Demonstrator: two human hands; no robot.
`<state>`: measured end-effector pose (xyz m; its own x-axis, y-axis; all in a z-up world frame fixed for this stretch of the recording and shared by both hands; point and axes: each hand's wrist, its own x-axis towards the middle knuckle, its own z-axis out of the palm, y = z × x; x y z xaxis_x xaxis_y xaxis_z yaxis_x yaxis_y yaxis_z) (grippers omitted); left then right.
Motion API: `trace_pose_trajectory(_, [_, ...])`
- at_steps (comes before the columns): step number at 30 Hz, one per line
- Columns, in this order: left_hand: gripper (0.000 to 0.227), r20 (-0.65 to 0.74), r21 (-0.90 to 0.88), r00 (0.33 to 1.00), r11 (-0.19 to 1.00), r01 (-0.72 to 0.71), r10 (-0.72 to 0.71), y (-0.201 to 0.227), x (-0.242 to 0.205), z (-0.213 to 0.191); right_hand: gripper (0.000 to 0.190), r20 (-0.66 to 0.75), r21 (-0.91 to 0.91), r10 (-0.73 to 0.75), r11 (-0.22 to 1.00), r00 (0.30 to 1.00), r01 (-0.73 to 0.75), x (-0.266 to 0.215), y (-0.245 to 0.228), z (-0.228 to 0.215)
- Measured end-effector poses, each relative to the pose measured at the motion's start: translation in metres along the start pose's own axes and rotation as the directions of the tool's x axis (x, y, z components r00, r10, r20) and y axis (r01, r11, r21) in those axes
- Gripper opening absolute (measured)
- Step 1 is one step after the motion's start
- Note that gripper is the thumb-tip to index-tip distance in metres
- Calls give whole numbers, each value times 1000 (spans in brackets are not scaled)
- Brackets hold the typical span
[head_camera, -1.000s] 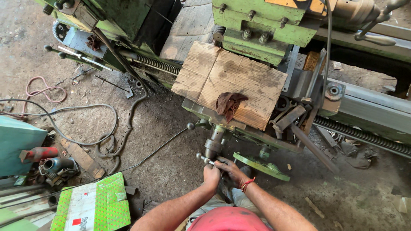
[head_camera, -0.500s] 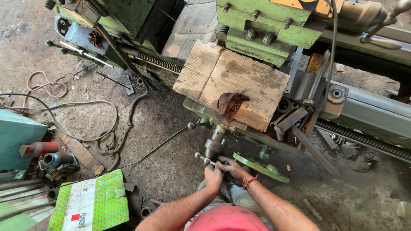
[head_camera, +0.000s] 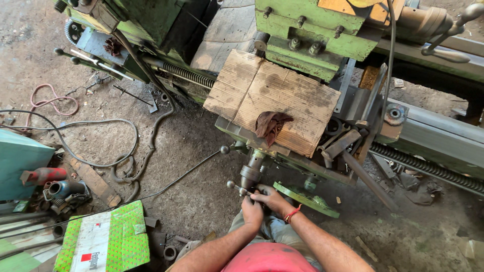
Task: The person operates a green milling machine, using both hands to turn the control levers and wheels to adjust the machine's position. The person repeatedly moves the controls back and forth while the machine is running.
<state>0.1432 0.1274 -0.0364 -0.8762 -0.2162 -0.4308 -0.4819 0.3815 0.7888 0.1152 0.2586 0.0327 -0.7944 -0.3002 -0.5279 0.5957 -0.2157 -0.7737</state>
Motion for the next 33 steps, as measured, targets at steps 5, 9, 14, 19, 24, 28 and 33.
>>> trace_pose_trajectory(5, [41,20,-117,998,991,-65,67,-12,1,5,41,-112,-362,-97,931,989,51,17,12,3])
trace_pose_trajectory(9, [41,70,-142,995,988,-57,67,-16,1,5,37,-125,-345,-178,930,976,125,25,22,6])
trace_pose_trajectory(14, [38,34,18,948,948,-318,317,-17,6,7,39,-205,-569,-222,820,953,68,26,16,13])
trace_pose_trajectory(19, [29,140,-92,955,964,-250,261,-22,7,10,38,-210,-626,-248,778,946,65,19,3,19])
trace_pose_trajectory(24, [28,169,-73,971,984,-161,171,-9,3,3,39,-229,-621,-209,784,951,23,12,-11,30])
trace_pose_trajectory(28, [25,175,-42,973,988,-148,154,-2,7,-2,40,-252,-590,-162,807,954,-18,11,-19,34])
trace_pose_trajectory(33, [29,222,-25,970,995,-99,102,-12,11,0,47,-305,-473,-69,876,950,-88,7,-27,44])
